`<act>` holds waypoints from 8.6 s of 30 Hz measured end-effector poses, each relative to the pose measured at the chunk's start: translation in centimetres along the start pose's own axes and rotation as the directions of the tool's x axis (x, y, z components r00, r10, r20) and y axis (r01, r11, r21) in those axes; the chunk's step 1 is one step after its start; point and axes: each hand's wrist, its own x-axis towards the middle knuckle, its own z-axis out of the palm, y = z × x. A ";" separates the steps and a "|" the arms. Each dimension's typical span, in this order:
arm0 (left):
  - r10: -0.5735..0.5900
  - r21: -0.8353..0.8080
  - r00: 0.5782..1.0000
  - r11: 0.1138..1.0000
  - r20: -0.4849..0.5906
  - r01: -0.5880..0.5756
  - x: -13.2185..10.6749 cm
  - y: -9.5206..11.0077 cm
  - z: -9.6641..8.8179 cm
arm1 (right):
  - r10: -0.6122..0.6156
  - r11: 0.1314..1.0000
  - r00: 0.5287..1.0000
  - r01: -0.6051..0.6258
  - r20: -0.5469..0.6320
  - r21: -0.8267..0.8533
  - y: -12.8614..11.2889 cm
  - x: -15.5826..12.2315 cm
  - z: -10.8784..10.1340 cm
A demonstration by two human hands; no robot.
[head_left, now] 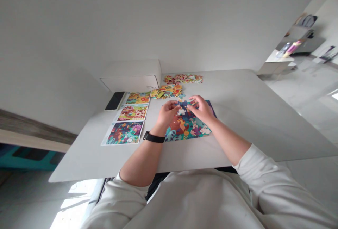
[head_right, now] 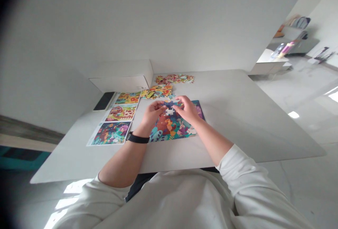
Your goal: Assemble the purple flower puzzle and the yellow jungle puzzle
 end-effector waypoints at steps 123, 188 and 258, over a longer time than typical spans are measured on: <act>-0.026 0.763 0.769 0.150 0.639 -0.629 -0.7 -0.7 -2.5 | 0.057 0.757 0.863 0.291 0.502 -0.585 -1.4 -2.8 2.9; 0.099 0.769 0.866 0.419 0.490 -0.483 -8.0 -2.8 -8.7 | 0.193 0.792 0.960 -0.031 0.201 -0.610 5.2 -13.6 -13.5; 0.266 0.781 0.851 0.344 0.452 -0.522 13.9 -2.7 8.4 | 0.065 0.769 0.969 -0.202 -0.240 -0.606 16.9 3.4 -21.8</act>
